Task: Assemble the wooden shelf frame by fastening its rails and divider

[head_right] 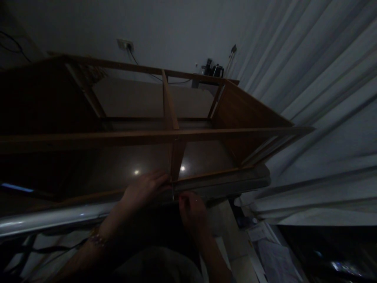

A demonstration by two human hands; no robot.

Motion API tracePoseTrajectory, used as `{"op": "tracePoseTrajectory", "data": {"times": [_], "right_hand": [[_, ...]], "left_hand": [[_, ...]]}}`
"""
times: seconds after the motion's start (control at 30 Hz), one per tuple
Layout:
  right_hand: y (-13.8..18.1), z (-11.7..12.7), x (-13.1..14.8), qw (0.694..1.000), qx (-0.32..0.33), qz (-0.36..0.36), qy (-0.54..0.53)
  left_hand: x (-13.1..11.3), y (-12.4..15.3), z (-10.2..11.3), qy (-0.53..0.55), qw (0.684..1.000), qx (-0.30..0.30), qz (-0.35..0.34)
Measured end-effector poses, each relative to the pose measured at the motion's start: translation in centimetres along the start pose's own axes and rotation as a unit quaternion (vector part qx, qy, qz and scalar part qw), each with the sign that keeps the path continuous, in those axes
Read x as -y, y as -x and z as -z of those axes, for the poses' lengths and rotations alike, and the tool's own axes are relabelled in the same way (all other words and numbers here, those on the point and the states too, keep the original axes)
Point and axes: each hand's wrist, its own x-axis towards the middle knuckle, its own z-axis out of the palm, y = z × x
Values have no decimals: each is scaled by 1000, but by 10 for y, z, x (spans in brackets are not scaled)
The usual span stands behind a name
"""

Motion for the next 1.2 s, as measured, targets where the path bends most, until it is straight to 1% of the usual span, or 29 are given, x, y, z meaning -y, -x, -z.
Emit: {"op": "tracePoseTrajectory", "data": {"times": [0.03,0.07,0.1,0.13,0.17,0.2,0.23,0.3,0.4,0.47,0.57,0.67,0.73,0.8,0.87,1.07,1.13,1.2], "right_hand": [[-4,8,-1,993,13,83,80],[-8,15,0,975,27,166,147],[-13,22,1,950,40,238,198],[-17,27,3,924,54,295,237],[-22,31,6,901,66,337,264],[-26,34,7,884,78,364,282],[-29,36,9,874,90,379,290],[-35,38,8,868,108,397,278],[-40,36,-2,867,131,415,243],[-42,31,-12,873,131,415,222],[-43,17,-26,891,88,411,172],[-38,0,-33,909,57,394,124],[-30,-11,-34,932,37,345,103],[-22,-21,-33,962,8,262,73],[-15,-30,-32,980,-19,191,46],[-12,-44,-26,987,-102,117,27],[-11,-47,-16,986,-133,100,22],[-8,-49,-1,984,-166,57,-15]], "left_hand": [[0,0,0,0,1000,-2,0],[0,0,-1,-1,1000,-4,-3],[1,0,-1,-3,1000,-5,-5],[1,0,-2,-5,1000,-6,-7],[1,0,-3,-5,1000,-6,-9],[2,0,-3,-4,1000,-5,-9],[2,-1,-3,-2,1000,-4,-8],[2,-1,-3,4,1000,2,-3],[1,-1,-3,8,1000,4,0],[2,-1,-4,9,1000,1,0],[2,0,-5,9,1000,5,4],[2,0,-4,15,1000,21,11],[1,0,-2,17,999,27,13],[0,-1,0,11,999,26,14],[-1,-1,1,2,1000,21,12],[0,0,-1,-5,1000,5,2],[1,0,-2,-4,1000,7,2],[2,1,-3,-3,1000,9,1]]}}
